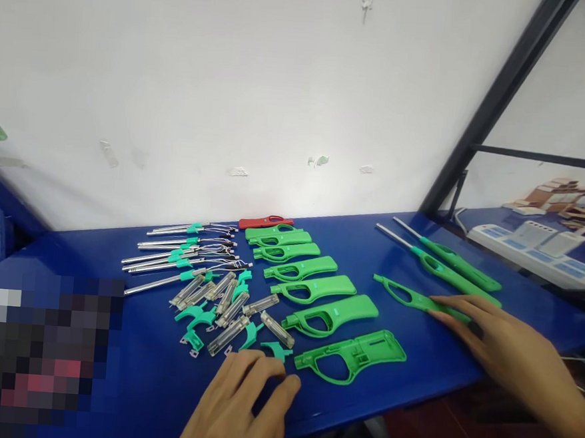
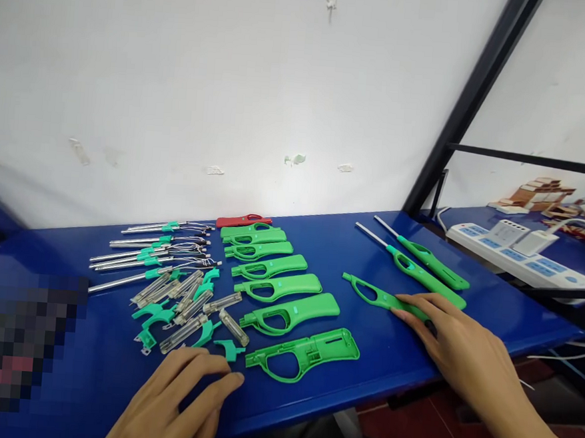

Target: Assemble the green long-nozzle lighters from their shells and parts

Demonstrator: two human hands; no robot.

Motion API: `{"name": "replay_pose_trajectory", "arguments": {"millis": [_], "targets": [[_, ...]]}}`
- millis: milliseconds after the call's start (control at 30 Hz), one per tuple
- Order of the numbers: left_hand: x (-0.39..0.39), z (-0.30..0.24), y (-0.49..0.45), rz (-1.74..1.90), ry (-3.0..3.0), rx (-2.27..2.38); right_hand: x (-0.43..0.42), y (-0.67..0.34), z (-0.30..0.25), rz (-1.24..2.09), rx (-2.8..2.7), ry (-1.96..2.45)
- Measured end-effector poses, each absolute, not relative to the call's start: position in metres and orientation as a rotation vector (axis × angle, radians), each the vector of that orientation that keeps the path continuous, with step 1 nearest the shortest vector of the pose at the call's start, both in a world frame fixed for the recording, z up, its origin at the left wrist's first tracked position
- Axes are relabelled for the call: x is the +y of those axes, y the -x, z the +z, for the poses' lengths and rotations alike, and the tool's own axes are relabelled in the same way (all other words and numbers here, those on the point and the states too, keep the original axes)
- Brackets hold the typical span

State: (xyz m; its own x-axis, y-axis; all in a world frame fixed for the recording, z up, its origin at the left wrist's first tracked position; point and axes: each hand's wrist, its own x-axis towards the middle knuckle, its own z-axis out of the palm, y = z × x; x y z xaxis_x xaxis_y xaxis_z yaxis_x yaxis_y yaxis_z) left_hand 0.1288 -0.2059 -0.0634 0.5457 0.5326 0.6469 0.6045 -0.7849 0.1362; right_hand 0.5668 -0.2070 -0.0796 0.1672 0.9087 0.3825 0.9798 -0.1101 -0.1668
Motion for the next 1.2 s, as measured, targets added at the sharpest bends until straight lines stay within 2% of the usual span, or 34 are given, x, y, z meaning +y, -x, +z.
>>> {"name": "replay_pose_trajectory", "arguments": {"millis": [233, 433, 600, 1200], "targets": [[-0.202, -0.057, -0.126, -1.087, 2.75, -0.909, -0.222, -0.569, -0.067, -0.256, -1.787, 1.906], [-0.202, -0.055, -0.122, -1.207, 2.789, -0.984, -0.237, -0.514, -0.045, 0.049, -2.076, 1.576], [-0.202, -0.054, -0.121, -1.239, 2.803, -0.988, -0.226, -0.473, -0.037, 0.053, -2.209, 1.407], [-0.209, -0.051, -0.128, -1.234, 2.829, -1.13, -0.213, -0.463, -0.044, 0.1, -2.29, 1.43]]}}
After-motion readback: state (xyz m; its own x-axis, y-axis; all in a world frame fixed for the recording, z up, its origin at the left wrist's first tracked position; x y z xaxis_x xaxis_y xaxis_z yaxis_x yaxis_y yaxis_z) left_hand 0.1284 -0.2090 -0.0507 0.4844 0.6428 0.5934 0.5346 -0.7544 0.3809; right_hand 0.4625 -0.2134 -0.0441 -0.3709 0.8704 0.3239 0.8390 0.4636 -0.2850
